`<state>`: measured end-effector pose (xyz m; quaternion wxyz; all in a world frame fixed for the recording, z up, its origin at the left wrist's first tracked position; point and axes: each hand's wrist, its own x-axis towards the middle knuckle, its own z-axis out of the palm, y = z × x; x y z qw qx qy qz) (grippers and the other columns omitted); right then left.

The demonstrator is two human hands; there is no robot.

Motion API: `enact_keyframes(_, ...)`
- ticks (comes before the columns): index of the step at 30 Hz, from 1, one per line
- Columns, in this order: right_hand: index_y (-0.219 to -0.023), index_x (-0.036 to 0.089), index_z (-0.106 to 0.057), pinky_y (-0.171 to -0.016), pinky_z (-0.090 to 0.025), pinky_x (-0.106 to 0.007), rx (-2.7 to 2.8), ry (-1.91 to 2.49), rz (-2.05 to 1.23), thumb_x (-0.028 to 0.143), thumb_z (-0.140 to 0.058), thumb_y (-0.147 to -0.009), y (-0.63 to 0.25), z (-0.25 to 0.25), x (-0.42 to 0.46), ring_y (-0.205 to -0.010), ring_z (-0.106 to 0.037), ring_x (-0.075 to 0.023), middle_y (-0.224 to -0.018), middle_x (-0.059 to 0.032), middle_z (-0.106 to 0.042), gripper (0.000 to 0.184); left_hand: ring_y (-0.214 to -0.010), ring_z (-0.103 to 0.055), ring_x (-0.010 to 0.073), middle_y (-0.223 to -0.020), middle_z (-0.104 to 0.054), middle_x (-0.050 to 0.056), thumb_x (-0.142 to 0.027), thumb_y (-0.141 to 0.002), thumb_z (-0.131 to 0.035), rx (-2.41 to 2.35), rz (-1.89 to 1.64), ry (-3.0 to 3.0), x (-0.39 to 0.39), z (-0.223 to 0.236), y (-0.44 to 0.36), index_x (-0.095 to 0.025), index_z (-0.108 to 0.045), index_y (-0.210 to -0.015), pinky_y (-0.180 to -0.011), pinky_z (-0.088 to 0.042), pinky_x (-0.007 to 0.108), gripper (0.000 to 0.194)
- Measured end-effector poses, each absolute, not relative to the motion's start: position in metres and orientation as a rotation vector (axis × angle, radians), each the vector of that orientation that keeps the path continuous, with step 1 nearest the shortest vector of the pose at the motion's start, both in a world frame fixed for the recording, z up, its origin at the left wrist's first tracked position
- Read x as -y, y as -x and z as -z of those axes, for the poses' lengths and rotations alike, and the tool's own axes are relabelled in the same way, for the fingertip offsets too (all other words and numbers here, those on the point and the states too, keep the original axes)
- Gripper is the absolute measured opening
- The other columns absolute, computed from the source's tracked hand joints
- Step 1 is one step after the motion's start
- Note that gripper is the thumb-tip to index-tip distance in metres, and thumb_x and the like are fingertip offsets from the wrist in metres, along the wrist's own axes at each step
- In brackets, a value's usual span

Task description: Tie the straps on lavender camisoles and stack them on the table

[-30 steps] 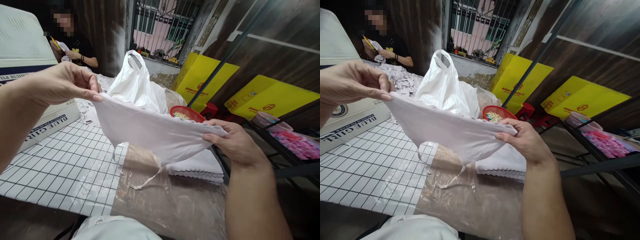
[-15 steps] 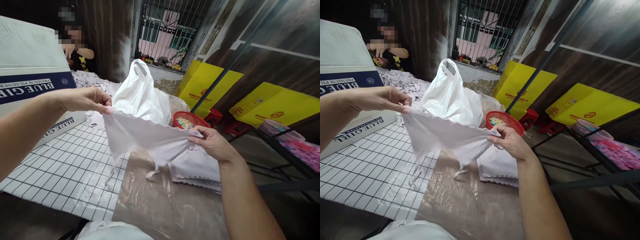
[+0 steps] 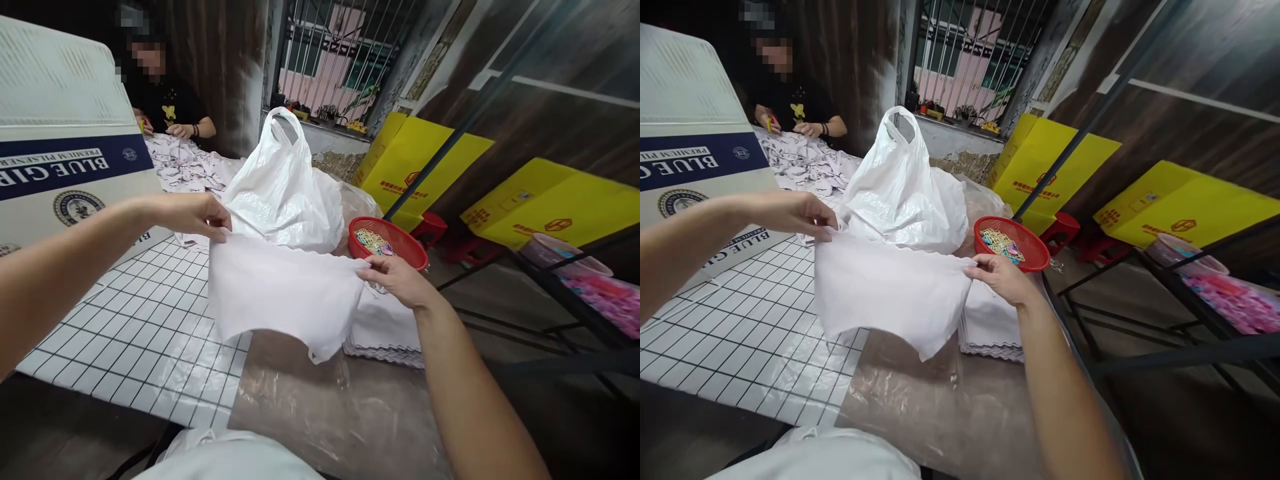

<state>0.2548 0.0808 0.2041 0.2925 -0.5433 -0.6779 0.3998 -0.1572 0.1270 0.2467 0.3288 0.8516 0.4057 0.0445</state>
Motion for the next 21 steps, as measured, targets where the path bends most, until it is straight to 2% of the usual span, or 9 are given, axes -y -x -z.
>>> enact_keyframes(4, -0.076, 0.016, -0.070, -0.063, -0.047, -0.028, 1.794, 1.385, -0.857, 0.055, -0.083, -0.059, -0.251, -0.207, -0.108, -0.065, -0.056, -0.0138, -0.068, 0.0007, -0.063, 0.045, -0.065, -0.058, 0.0122, -0.071, -0.065, 0.001, -0.044, -0.081, -0.065, -1.325, -0.167, -2.491, -0.151, -0.245, 0.154, -0.014, -0.069, -0.083, -0.070, -0.045, 0.026, 0.031)
enact_keyframes(7, -0.078, 0.018, -0.070, -0.073, -0.050, -0.031, 1.738, 1.274, -0.653, 0.045, -0.082, -0.066, -0.253, -0.230, -0.105, -0.073, -0.061, -0.0155, -0.077, -0.0011, -0.067, 0.032, -0.076, -0.060, 0.0099, -0.079, -0.063, 0.000, -0.046, -0.088, -0.055, -1.388, -0.285, -2.602, -0.145, -0.265, 0.156, -0.006, -0.067, -0.095, -0.081, -0.044, 0.029, 0.043)
enact_keyframes(10, -0.084, 0.019, -0.072, -0.076, -0.053, -0.033, 1.784, 1.266, -0.558, 0.035, -0.076, -0.073, -0.257, -0.234, -0.078, -0.076, -0.063, -0.0169, -0.082, -0.0025, -0.070, 0.020, -0.081, -0.056, 0.0078, -0.085, -0.061, -0.001, -0.051, -0.090, -0.050, -1.321, -0.402, -2.719, -0.118, -0.265, 0.163, -0.002, -0.065, -0.096, -0.087, -0.045, 0.033, 0.052)
enact_keyframes(13, -0.086, 0.021, -0.074, -0.082, -0.054, -0.037, 2.004, 1.277, -0.528, 0.027, -0.070, -0.078, -0.258, -0.189, -0.033, -0.083, -0.066, -0.0196, -0.088, -0.0041, -0.073, 0.012, -0.083, -0.056, 0.0112, -0.094, -0.064, 0.003, -0.043, -0.092, -0.052, -1.079, -0.454, -2.716, -0.077, -0.215, 0.172, -0.011, -0.066, -0.087, -0.083, -0.050, 0.032, 0.036)
enact_keyframes(15, -0.086, 0.022, -0.073, -0.085, -0.054, -0.040, 2.159, 1.221, -0.582, 0.023, -0.065, -0.082, -0.255, -0.136, 0.002, -0.088, -0.068, -0.0213, -0.090, -0.0049, -0.074, 0.010, -0.081, -0.058, 0.0146, -0.087, -0.065, 0.004, -0.033, -0.094, -0.049, -0.995, -0.427, -2.640, -0.044, -0.157, 0.177, -0.017, -0.066, -0.080, -0.075, -0.053, 0.030, 0.027)
enact_keyframes(18, -0.085, 0.023, -0.072, -0.080, -0.054, -0.041, 2.337, 1.157, -0.673, 0.016, -0.058, -0.085, -0.247, -0.057, 0.056, -0.086, -0.067, -0.0225, -0.085, -0.0059, -0.075, 0.015, -0.077, -0.057, 0.0178, -0.079, -0.064, 0.006, -0.017, -0.094, -0.041, -1.012, -0.370, -2.604, 0.012, -0.071, 0.183, -0.018, -0.061, -0.074, -0.068, -0.052, 0.031, 0.029)
enact_keyframes(21, -0.085, 0.023, -0.071, -0.081, -0.054, -0.041, 2.376, 1.206, -0.749, 0.015, -0.058, -0.088, -0.241, -0.022, 0.098, -0.090, -0.066, -0.0227, -0.092, -0.0076, -0.073, 0.016, -0.079, -0.056, 0.0201, -0.084, -0.063, 0.007, -0.012, -0.091, -0.040, -1.014, -0.287, -2.564, 0.059, -0.029, 0.189, -0.018, -0.057, -0.074, -0.067, -0.050, 0.032, 0.024)
